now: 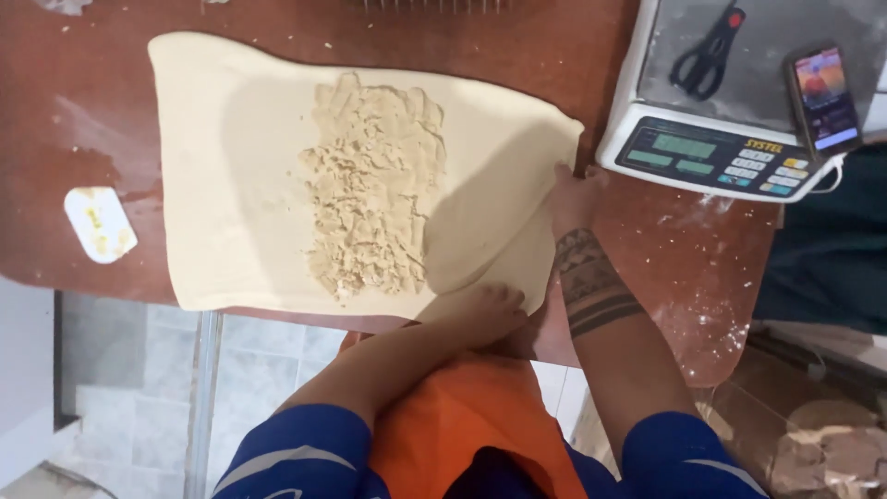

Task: Mixing dough in a bowl and then spreading filling onto a sheet of dough and folding it on a production table.

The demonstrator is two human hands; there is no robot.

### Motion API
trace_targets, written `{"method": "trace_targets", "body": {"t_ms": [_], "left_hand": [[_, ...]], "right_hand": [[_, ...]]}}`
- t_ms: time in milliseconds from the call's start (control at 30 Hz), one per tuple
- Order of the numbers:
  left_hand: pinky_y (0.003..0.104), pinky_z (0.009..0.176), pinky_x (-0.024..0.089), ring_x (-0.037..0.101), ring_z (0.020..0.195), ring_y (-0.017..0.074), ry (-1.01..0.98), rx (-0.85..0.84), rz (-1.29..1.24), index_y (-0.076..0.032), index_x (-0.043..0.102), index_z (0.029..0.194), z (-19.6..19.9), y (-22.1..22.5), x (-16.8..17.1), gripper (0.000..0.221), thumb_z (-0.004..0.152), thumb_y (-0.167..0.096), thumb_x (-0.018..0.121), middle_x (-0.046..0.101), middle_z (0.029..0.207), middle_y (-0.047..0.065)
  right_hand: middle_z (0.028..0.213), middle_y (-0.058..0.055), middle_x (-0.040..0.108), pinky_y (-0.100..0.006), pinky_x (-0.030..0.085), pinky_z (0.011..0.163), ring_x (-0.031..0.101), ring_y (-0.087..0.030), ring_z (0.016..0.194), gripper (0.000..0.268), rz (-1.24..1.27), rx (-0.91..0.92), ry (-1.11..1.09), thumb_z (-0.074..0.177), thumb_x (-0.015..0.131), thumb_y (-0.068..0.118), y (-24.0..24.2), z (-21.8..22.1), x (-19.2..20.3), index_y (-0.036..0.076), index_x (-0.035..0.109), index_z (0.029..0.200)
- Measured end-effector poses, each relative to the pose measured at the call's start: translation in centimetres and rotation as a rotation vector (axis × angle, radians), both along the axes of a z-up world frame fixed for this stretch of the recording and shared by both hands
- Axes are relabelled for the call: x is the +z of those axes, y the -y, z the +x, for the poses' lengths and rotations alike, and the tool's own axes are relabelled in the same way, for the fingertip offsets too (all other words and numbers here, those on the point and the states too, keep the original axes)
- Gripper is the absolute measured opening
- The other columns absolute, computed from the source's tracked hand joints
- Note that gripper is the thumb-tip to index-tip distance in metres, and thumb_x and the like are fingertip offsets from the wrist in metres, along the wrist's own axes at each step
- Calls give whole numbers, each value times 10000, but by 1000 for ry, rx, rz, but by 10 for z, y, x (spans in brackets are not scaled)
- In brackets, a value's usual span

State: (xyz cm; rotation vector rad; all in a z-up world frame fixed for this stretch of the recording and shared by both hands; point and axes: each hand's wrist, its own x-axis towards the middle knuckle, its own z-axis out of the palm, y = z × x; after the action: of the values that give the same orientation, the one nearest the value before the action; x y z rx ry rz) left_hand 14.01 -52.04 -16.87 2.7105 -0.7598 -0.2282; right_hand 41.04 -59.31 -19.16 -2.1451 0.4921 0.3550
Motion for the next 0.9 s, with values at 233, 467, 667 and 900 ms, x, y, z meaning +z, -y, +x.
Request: {"method": "trace_targets", "body": {"t_ms": [233, 467, 667, 900], "left_hand": [[381, 726, 547, 691, 905, 252, -478, 366, -152, -169, 681, 1043, 22, -34, 78, 158, 948, -256, 589, 655, 1004, 58], [503, 898, 526, 663, 1120, 390, -830, 923, -874, -145, 614, 1167, -52, -109, 78, 311, 874, -248, 602, 666, 1080, 141], [567, 1095, 452, 533, 1338, 483, -955, 1000, -925, -118, 518, 1469, -85, -192, 195, 676, 905, -464, 654, 615, 1359, 283], [516, 949, 564, 674, 1203, 363, -918, 1292, -1087, -87, 540, 1501, -135, -254, 96, 639, 989, -465, 595, 695, 1281, 216]], "right_hand": [[986, -131, 658, -428, 595, 764, 709, -268, 848, 419, 71, 285, -118, 891, 776, 322, -13, 4, 48, 53, 642, 1183], [860, -81, 650, -377, 571, 735, 669, -202, 833, 354, 247, 350, 30, 742, 754, 235, -103, -45, 186, 92, 726, 1064], [850, -78, 641, -315, 588, 632, 687, -180, 770, 340, 486, 320, 73, 744, 729, 95, -199, -78, 197, 29, 706, 1076], [745, 9, 513, -272, 439, 583, 549, -113, 677, 264, 429, 323, 191, 759, 719, 138, -320, -125, 110, 92, 679, 1016]]}}
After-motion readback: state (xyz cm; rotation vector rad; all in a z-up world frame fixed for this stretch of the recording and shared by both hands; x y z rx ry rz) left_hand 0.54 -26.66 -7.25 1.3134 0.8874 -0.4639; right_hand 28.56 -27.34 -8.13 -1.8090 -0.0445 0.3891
